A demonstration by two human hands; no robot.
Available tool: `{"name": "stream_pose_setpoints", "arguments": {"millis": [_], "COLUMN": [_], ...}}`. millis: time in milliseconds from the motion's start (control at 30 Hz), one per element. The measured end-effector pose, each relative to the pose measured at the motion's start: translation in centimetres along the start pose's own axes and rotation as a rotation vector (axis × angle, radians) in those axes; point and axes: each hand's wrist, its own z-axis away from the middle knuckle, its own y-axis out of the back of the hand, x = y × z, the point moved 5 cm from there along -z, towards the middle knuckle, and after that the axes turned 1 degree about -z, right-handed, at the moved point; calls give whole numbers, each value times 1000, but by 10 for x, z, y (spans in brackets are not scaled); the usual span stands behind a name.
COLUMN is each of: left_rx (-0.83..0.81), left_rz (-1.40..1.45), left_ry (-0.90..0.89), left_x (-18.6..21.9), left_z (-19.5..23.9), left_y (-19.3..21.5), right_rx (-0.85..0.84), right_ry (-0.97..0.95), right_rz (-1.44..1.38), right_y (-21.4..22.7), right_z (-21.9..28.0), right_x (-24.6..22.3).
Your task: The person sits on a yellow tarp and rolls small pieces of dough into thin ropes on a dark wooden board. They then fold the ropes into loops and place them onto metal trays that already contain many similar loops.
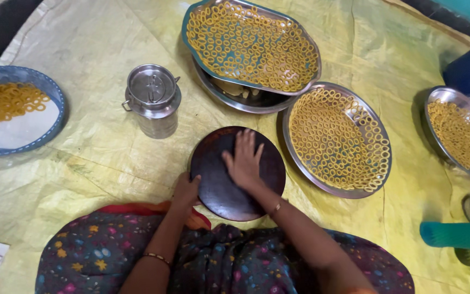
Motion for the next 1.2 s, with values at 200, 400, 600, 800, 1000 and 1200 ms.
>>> {"name": "stream_pose_setpoints", "arguments": {"millis": [200, 400, 600, 800, 1000, 1200], "left_rx": [-66, -62, -8, -57, -90, -94], "left_rz": [10, 17, -52, 5, -19, 9], "left_ry": [136, 168, 107, 126, 144, 135], "left_x": [0, -4, -8, -11, -9, -11], "left_z": [2, -4, -6, -9, -9, -13], "left_y": [5, 2, 3, 2, 5, 3], "right_rx": [137, -181, -292, -87, 86, -144], "right_ry": [-163, 196, 249, -26, -127, 228], "right_rz": [-15, 28, 42, 81, 119, 113], "right_y": [7, 5, 7, 5, 16, 23], "right_z": [-47, 36, 117, -7, -46, 46], "right_x": [21, -30, -52, 8, 36, -46]}}
